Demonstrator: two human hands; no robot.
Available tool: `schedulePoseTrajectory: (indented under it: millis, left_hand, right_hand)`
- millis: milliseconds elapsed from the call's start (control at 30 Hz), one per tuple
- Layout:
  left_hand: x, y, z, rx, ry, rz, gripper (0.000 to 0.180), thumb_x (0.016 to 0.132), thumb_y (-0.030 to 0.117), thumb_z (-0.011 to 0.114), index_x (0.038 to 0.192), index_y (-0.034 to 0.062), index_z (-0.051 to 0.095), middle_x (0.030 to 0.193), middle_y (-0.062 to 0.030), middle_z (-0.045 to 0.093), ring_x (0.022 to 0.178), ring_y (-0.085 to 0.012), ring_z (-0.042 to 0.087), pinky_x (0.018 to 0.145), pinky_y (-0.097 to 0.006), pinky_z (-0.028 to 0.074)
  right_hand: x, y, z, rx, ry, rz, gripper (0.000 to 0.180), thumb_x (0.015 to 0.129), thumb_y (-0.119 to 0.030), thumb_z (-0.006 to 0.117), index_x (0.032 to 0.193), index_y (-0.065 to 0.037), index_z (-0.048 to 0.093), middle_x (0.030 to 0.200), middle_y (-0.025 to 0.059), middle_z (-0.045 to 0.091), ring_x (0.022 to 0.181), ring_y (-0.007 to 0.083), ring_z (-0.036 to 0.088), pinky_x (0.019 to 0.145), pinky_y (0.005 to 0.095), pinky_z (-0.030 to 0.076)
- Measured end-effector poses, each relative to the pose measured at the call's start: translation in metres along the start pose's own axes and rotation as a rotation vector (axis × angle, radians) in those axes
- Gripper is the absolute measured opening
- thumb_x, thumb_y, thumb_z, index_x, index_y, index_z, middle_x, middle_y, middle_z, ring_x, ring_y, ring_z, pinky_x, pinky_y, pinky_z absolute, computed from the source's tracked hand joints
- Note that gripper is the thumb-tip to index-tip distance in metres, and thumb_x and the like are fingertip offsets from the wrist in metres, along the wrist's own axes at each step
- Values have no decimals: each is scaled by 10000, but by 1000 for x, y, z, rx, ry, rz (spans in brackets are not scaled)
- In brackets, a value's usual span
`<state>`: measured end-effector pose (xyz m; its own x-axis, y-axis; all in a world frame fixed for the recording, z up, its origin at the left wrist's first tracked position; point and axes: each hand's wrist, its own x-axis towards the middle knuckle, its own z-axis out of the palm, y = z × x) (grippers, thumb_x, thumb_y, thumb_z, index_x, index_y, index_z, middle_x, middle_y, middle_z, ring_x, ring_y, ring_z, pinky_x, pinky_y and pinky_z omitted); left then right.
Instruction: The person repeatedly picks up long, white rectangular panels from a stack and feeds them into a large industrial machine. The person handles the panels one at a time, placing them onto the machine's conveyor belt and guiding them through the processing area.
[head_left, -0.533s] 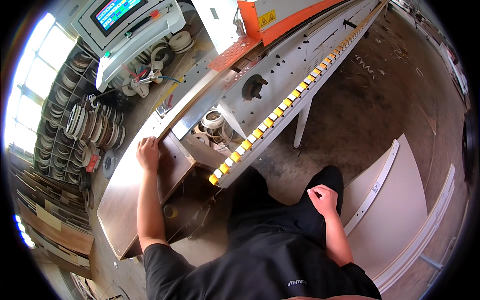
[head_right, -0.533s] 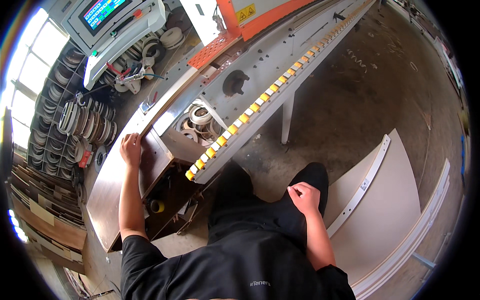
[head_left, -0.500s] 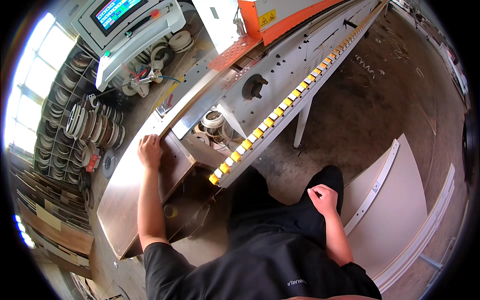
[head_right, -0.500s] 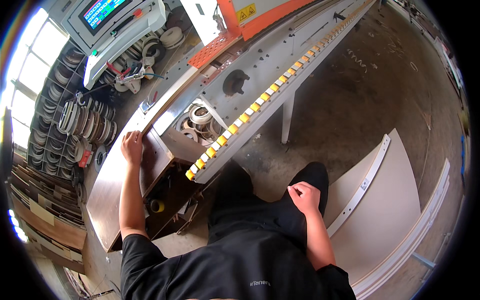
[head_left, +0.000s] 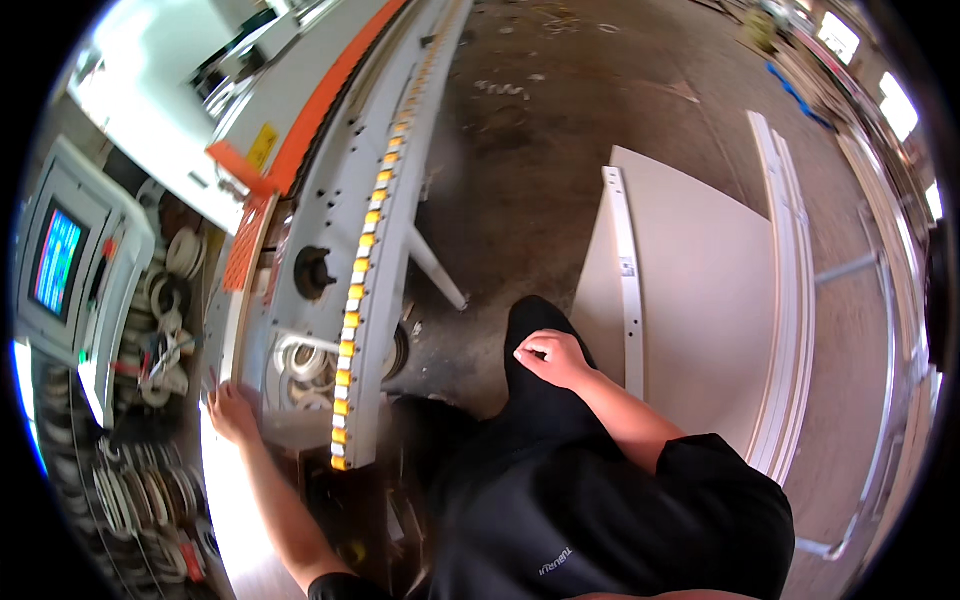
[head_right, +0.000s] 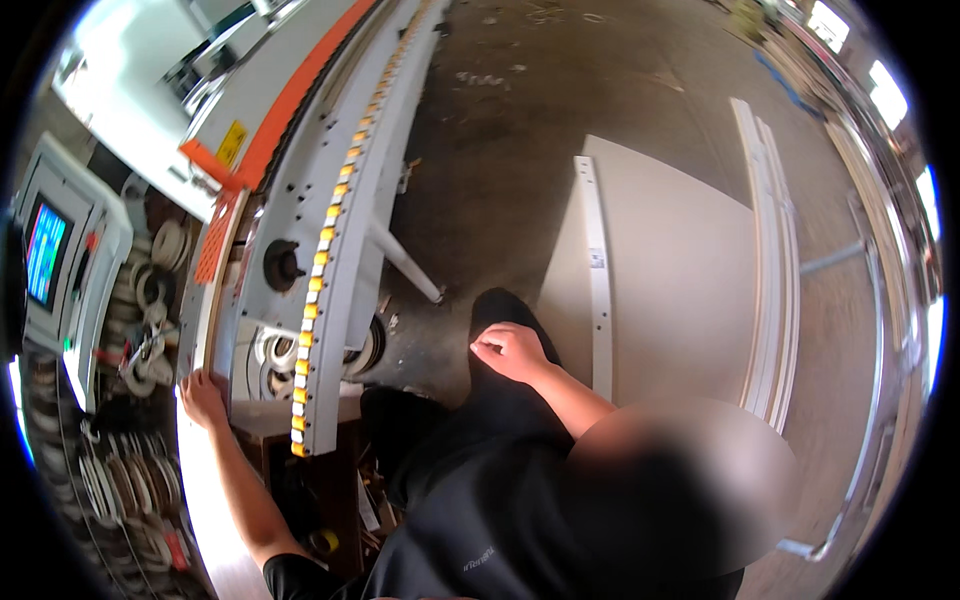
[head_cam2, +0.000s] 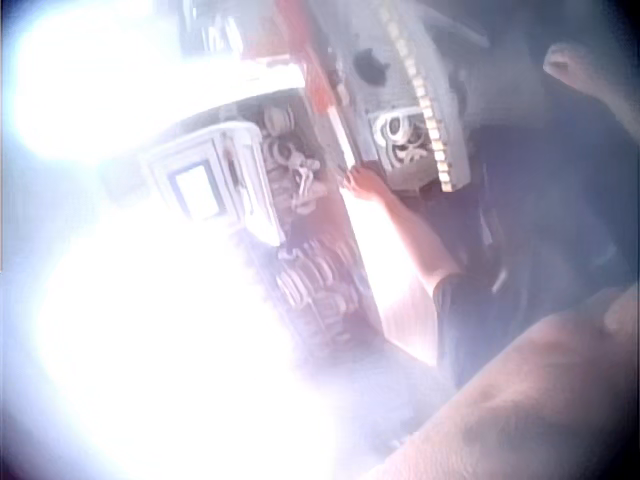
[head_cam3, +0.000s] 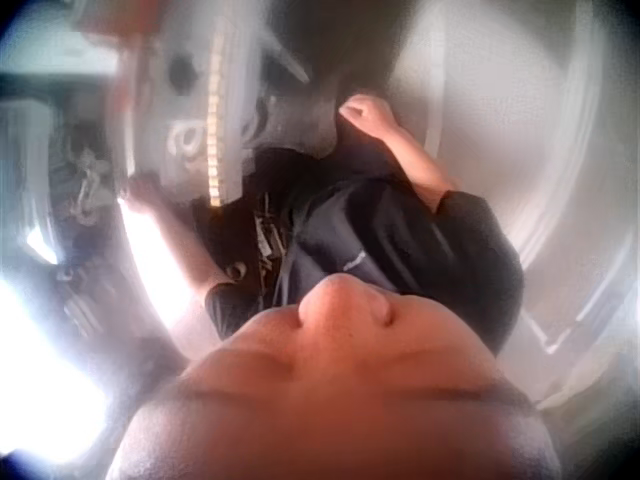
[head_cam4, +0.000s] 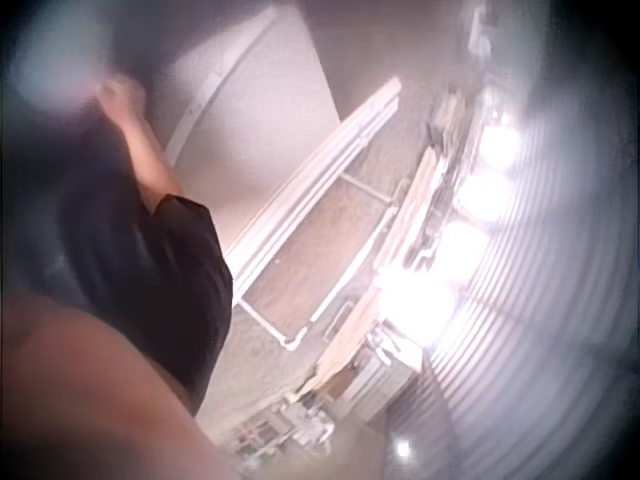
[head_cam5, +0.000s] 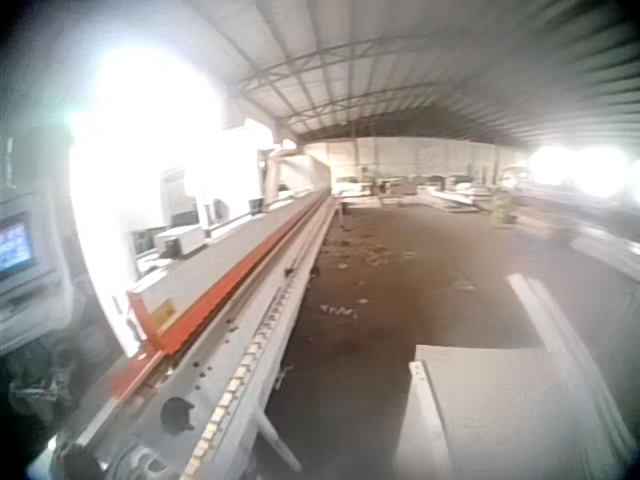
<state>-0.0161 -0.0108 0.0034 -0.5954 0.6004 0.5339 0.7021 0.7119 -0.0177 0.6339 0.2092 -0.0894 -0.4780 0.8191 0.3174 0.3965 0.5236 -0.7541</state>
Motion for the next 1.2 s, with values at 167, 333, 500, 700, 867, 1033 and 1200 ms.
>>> schedulePoseTrajectory:
  millis: [167,333,500,700,867,1033,1200]
  left_hand:
    - [17,36,0,-103,-27,64,362,1123,307,570,1336,90,765,1451,-120,720,1392,-355,626,1162,-472,500]
    - [14,30,-1,-82,-44,121,375,1117,290,592,1349,39,746,1486,-150,699,1420,-353,611,1190,-475,487]
    - [15,20,10,-136,-74,97,437,1140,297,504,1362,-6,727,1438,-178,710,1372,-388,621,1177,-482,477]
    - [22,30,3,-144,-168,120,334,1078,171,585,1305,-20,737,1424,-181,717,1401,-379,619,1186,-475,478]
    - [5,50,0,-266,48,239,336,971,75,690,1299,16,735,1405,-165,728,1383,-399,627,1163,-511,496]
    - [-49,195,-79,-508,58,665,365,934,25,746,1299,38,742,1379,-143,734,1328,-391,652,1137,-520,509]
    - [-101,314,-180,-723,25,1129,353,913,84,809,1264,89,771,1414,-94,730,1359,-357,647,1163,-541,487]
  right_hand:
    - [-48,36,-54,-274,266,305,222,954,-305,825,1077,-120,831,1202,48,818,1114,296,760,949,430,605]
    - [-150,88,-91,-815,174,790,780,809,-582,902,1366,-71,712,1509,56,660,1363,320,622,1180,496,469]
    - [-195,74,-94,-643,62,1037,830,764,-565,926,1404,-90,692,1472,99,662,1395,311,587,1193,498,445]
    - [-198,99,-89,-474,532,896,574,760,-317,891,1242,-68,703,1369,110,693,1206,366,694,995,483,577]
    - [-176,80,-120,-407,576,667,522,756,-262,882,1198,-59,694,1315,118,706,1135,369,726,905,474,612]
    - [-155,10,-148,-367,501,417,502,749,-241,890,1177,-61,699,1296,74,725,1032,316,773,839,426,634]
    - [-122,-39,-151,-353,377,49,487,763,-215,885,1213,-83,755,1299,18,742,995,248,784,826,377,642]
